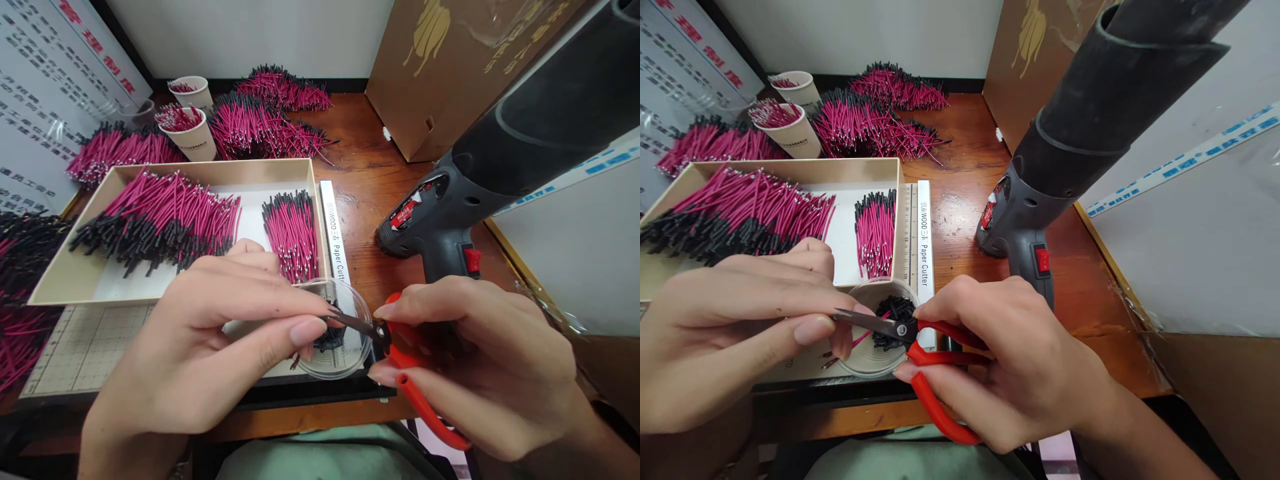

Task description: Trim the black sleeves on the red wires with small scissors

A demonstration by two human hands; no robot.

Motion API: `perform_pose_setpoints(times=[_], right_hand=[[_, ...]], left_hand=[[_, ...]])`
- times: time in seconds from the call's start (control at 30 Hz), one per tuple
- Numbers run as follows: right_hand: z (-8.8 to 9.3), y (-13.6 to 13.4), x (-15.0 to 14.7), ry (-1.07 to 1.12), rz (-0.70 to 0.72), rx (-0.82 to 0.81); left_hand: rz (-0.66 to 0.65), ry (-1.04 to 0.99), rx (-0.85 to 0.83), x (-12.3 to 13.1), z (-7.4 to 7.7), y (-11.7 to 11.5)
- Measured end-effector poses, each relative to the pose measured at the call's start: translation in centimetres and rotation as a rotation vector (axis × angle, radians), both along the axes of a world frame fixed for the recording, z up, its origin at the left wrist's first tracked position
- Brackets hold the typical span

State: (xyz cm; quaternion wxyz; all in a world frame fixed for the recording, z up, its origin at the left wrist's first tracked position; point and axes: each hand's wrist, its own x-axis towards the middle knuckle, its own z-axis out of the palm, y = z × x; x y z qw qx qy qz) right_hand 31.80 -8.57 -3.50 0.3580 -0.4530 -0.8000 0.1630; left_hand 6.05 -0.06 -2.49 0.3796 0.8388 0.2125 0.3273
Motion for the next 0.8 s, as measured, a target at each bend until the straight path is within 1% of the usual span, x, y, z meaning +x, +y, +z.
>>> perform_pose_setpoints(times=[0.17,0.33,0.47,0.6,0.7,0.8], right_hand=[[-0.47,0.43,-0.29,0.083,0.061,0.049],[0.11,0.46,-0.38,-0.002,0.016,-0.021],[0.04,0.73,-0.30,0.065,0.057,0.031],[0.20,0.59,-0.01,-0.046,0.044,-0.005],[0.41,0.37,0.09,-0.049,0.048,-0.006],[0.45,0.27,-0.01,-0.027,0.022,-0.024]], left_hand=[[0.017,-0.003,0.009,0.33,0.15,0.06],[0.012,0.021,0.015,0.38,0.20,0.21],[0.034,0.007,-0.008,0.39,-0.10,0.20],[-0.007,-0.002,-0.009,0.29,-0.17,0.07],[0.008,0.005,-0.014,0.26,0.03,-0.03],[0.012,0.018,-0.002,0.37,0.18,0.12]])
